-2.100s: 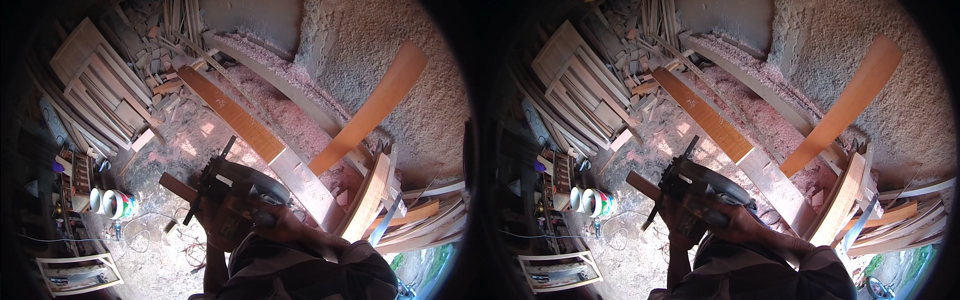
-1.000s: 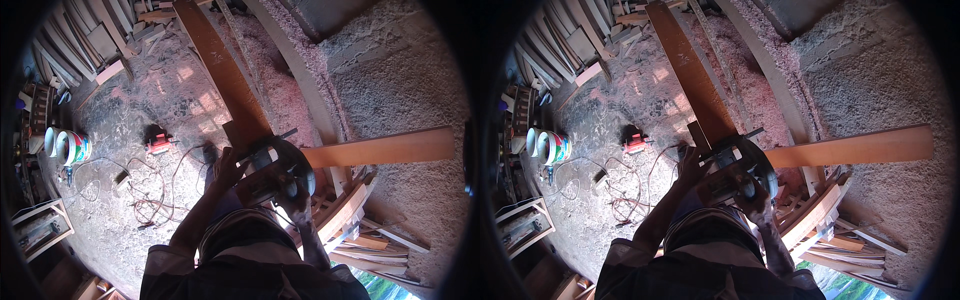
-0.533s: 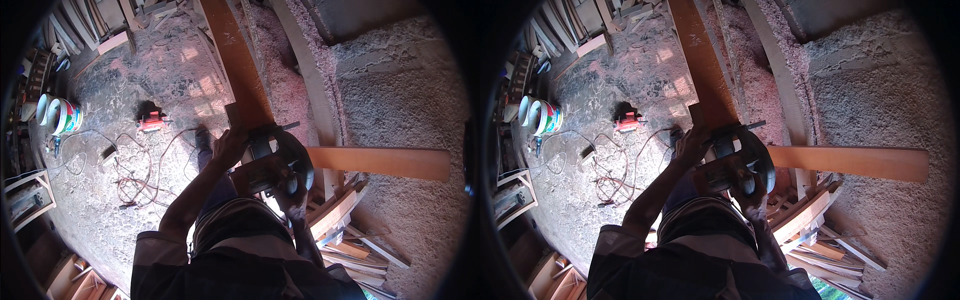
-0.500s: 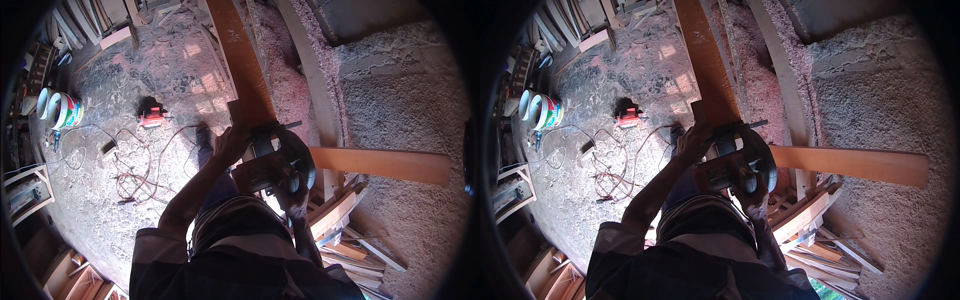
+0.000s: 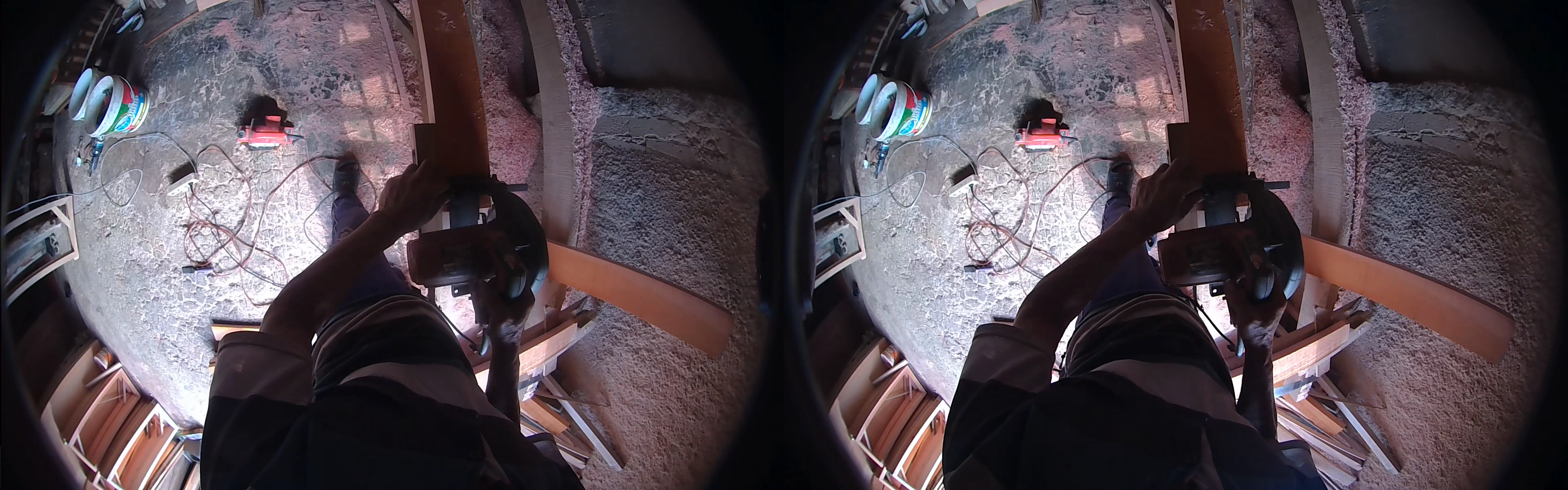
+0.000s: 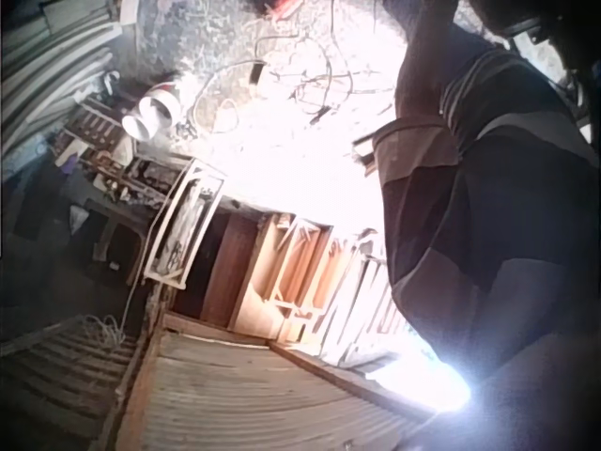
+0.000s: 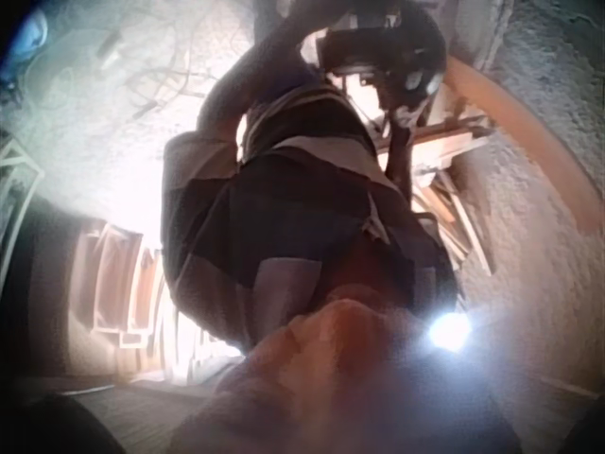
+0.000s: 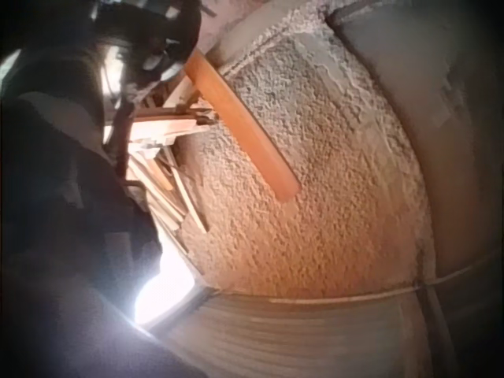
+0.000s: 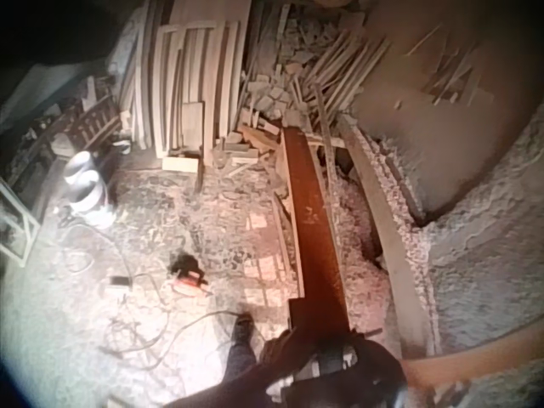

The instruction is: The person picks up a piece of wood, marks it with a pencil, and then uses a circular saw to cut the wood into smaller pieces. The person handles the wood and saw with both hands, positioning the wood on a workbench before cutting.

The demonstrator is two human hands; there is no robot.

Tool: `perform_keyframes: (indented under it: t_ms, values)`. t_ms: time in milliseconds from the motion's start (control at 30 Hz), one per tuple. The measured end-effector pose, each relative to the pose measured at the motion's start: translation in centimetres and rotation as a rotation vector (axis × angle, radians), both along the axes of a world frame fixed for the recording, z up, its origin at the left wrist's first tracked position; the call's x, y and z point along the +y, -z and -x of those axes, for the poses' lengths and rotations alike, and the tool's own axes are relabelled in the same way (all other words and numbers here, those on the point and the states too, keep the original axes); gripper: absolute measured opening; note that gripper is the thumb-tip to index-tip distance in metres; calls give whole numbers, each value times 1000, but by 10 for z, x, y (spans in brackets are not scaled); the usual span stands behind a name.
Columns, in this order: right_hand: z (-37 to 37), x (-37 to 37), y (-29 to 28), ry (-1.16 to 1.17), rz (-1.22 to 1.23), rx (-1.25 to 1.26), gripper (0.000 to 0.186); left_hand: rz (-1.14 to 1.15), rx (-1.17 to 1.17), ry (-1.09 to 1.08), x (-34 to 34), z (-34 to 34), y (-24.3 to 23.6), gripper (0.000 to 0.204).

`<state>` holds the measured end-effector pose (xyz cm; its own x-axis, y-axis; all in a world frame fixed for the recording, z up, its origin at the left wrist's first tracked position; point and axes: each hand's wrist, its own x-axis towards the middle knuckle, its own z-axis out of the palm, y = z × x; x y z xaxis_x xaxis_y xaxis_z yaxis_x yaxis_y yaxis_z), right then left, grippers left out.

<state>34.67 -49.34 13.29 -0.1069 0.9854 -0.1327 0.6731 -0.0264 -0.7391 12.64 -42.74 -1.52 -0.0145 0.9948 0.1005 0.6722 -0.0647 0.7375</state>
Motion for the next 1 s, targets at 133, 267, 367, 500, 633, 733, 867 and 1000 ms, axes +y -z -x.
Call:
perform_keyframes:
  t_ms: [133,267,367,500,633,733,867,1000]
  values:
    - [-1,0,0,15,84,91,43,-30,-13,13,2,0,2,22]
    - [-10,-3,4,72,223,222,39,-10,-54,-17,2,-4,7,21]
    - [-21,-1,13,111,374,285,44,-21,-138,-34,3,-4,11,20]
    - [-31,-2,24,43,336,356,54,-37,-152,-27,4,-4,15,21]
    - [-35,-4,28,-5,314,301,57,-41,-144,-33,5,-5,15,22]
    - [-32,-4,26,109,389,302,57,-20,-147,-19,2,-3,12,21]
    - [-26,-4,15,49,349,317,55,2,-83,4,-3,-1,6,17]
    - [-15,1,11,-44,272,251,62,-2,-58,11,-4,4,5,15]
